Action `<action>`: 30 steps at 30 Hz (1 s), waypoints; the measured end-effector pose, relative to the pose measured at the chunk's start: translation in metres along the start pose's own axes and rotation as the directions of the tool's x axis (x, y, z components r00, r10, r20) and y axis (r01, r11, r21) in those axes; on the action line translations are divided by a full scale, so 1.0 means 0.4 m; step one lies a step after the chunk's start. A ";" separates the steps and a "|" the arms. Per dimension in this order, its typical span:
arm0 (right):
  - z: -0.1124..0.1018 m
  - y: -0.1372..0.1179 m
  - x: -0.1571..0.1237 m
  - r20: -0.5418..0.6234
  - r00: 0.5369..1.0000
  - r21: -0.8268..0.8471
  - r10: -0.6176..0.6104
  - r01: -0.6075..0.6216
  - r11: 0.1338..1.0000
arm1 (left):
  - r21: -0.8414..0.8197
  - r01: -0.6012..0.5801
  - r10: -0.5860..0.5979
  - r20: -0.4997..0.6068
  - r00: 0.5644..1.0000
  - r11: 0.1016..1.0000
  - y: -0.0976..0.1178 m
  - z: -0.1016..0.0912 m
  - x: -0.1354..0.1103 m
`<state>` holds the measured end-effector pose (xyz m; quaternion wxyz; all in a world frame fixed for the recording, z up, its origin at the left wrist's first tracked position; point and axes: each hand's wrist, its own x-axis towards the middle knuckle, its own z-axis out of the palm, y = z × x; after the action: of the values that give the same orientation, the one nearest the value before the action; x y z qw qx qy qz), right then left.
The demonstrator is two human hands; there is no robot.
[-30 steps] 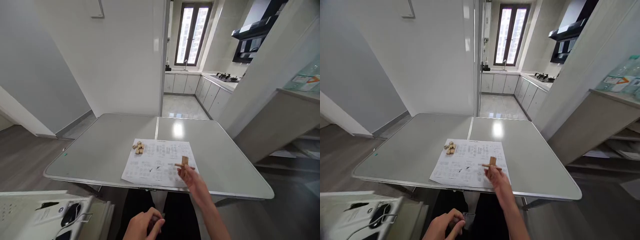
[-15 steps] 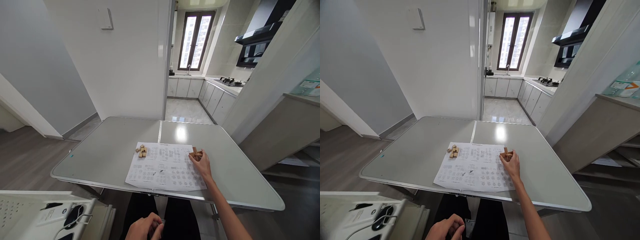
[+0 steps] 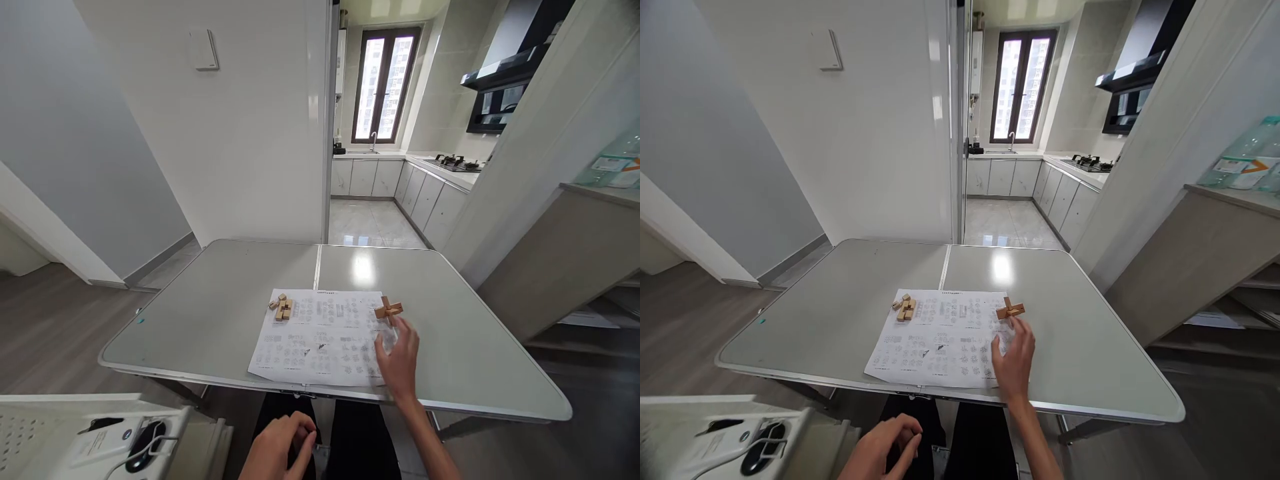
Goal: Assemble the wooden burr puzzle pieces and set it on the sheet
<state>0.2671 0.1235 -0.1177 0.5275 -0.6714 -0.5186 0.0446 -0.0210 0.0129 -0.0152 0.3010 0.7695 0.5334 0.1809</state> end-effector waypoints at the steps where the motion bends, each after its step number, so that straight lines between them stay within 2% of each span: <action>1: 0.002 -0.018 -0.019 0.057 0.998 0.062 -0.005 0.002 0.998 | 0.011 -0.015 0.016 -0.043 0.999 1.000 -0.004 -0.010 0.015; 2: 0.004 -0.033 -0.036 0.162 0.987 0.135 -0.002 -0.020 0.991 | 0.023 -0.035 0.037 -0.085 0.996 0.999 -0.013 -0.019 0.034; 4: 0.010 -0.053 -0.058 0.299 0.954 0.198 -0.027 -0.034 0.980 | 0.068 -0.075 0.087 -0.198 0.976 0.995 -0.046 -0.031 0.084; 7: 0.017 -0.062 -0.065 0.426 0.903 0.260 -0.054 -0.065 0.963 | 0.180 -0.094 0.155 -0.362 0.919 0.979 -0.119 -0.039 0.184; 8: 0.019 -0.063 -0.063 0.447 0.893 0.274 -0.055 -0.078 0.959 | 0.205 -0.078 0.157 -0.409 0.899 0.976 -0.145 -0.041 0.222; 10: 0.019 -0.062 -0.057 0.465 0.884 0.289 -0.045 -0.104 0.952 | 0.253 -0.027 0.141 -0.444 0.885 0.967 -0.191 -0.046 0.301; 12: 0.019 -0.063 -0.053 0.468 0.883 0.297 -0.029 -0.126 0.946 | 0.291 0.084 0.067 -0.475 0.877 0.953 -0.228 -0.055 0.378; 17: 0.021 -0.069 -0.053 0.462 0.887 0.309 0.005 -0.166 0.937 | 0.297 0.183 -0.011 -0.499 0.866 0.937 -0.276 -0.084 0.518; 20: 0.021 -0.071 -0.054 0.459 0.889 0.316 0.011 -0.174 0.933 | 0.288 0.218 -0.056 -0.481 0.875 0.932 -0.290 -0.099 0.552; 24: 0.019 -0.076 -0.053 0.454 0.891 0.324 0.005 -0.170 0.931 | 0.256 0.226 -0.092 -0.447 0.890 0.940 -0.298 -0.113 0.556; 30: 0.018 -0.079 -0.054 0.447 0.894 0.324 0.003 -0.165 0.932 | 0.173 0.076 -0.003 -0.387 0.922 0.982 -0.273 -0.092 0.503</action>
<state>0.2321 0.1093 -0.1076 0.5062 -0.5601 -0.5777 0.3103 -0.0470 0.2372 -0.0678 0.1214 0.7327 0.6120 0.2718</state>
